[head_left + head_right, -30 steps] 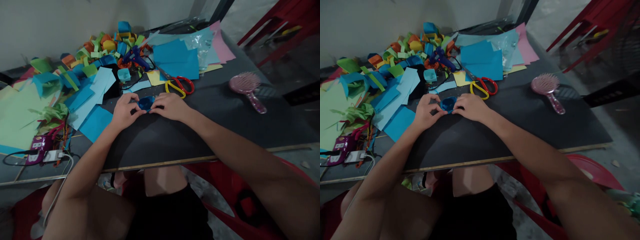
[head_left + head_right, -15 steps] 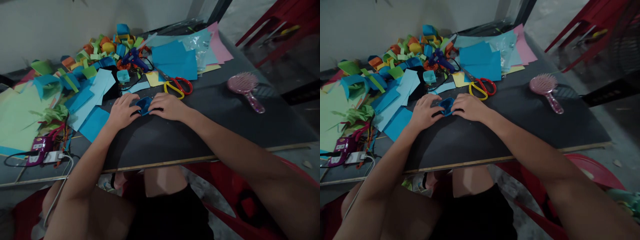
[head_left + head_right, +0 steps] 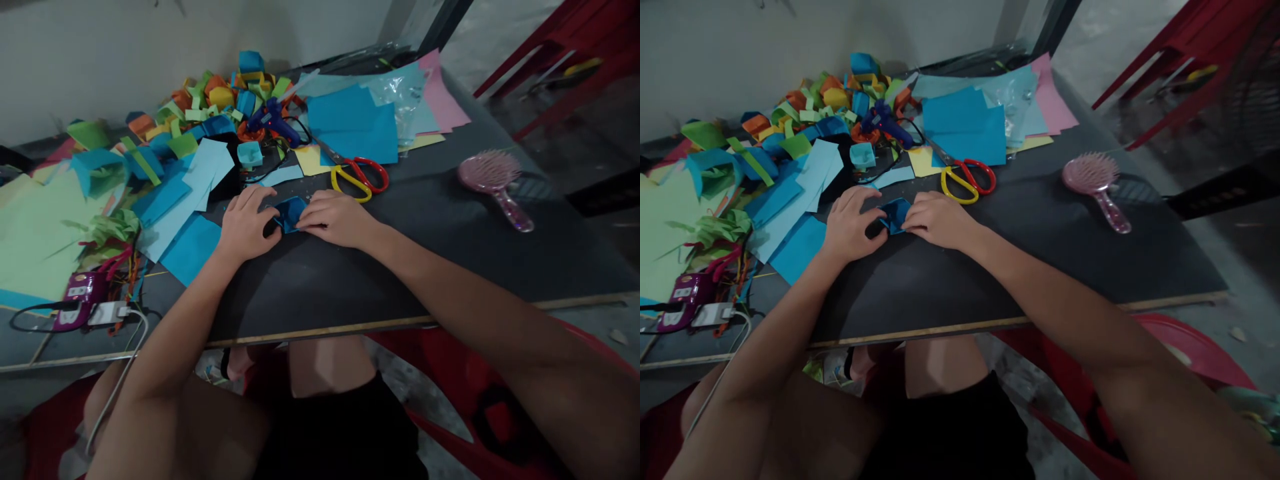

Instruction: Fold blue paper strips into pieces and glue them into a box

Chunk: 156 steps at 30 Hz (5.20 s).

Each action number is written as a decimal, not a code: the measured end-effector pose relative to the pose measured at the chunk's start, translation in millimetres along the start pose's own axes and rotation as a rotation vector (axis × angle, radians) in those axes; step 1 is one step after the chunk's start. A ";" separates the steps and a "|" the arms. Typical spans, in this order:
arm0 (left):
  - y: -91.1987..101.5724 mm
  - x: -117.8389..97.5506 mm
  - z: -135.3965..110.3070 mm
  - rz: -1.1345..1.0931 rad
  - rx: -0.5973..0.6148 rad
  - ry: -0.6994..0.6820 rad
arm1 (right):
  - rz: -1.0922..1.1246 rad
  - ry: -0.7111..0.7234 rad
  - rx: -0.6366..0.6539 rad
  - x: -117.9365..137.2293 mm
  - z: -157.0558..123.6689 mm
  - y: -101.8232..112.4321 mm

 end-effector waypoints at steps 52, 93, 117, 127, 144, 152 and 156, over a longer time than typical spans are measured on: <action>12.5 0.7 3.0 0.142 0.140 -0.284 | -0.049 -0.051 -0.001 7.3 -0.2 -2.6; 19.9 11.2 3.9 -0.033 0.207 -0.154 | 0.010 -0.015 0.025 1.4 -0.4 1.8; -1.3 -6.7 3.7 -0.320 0.239 0.016 | 0.045 -0.023 0.033 -13.1 -1.9 2.6; -2.4 -5.9 3.8 -0.310 0.194 0.109 | 0.025 -0.059 0.031 -10.6 -1.0 2.8; -9.0 -8.3 2.1 -0.299 0.135 0.110 | -0.046 -0.090 0.030 -7.2 -0.3 3.5; -8.5 -13.5 1.9 -0.243 0.220 0.088 | -0.105 0.010 0.028 0.6 1.8 3.4; -10.8 -2.4 2.9 -0.356 0.281 0.061 | -0.101 0.015 0.012 -1.4 0.4 3.5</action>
Point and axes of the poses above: each hand's wrist, its own z-axis towards the middle knuckle, its own y-axis out of the back of the hand, x = y × z, the point moved 1 cm from there along z, towards the middle knuckle, and after that the axes turned 3 degrees about -x, right-handed, at the moved point
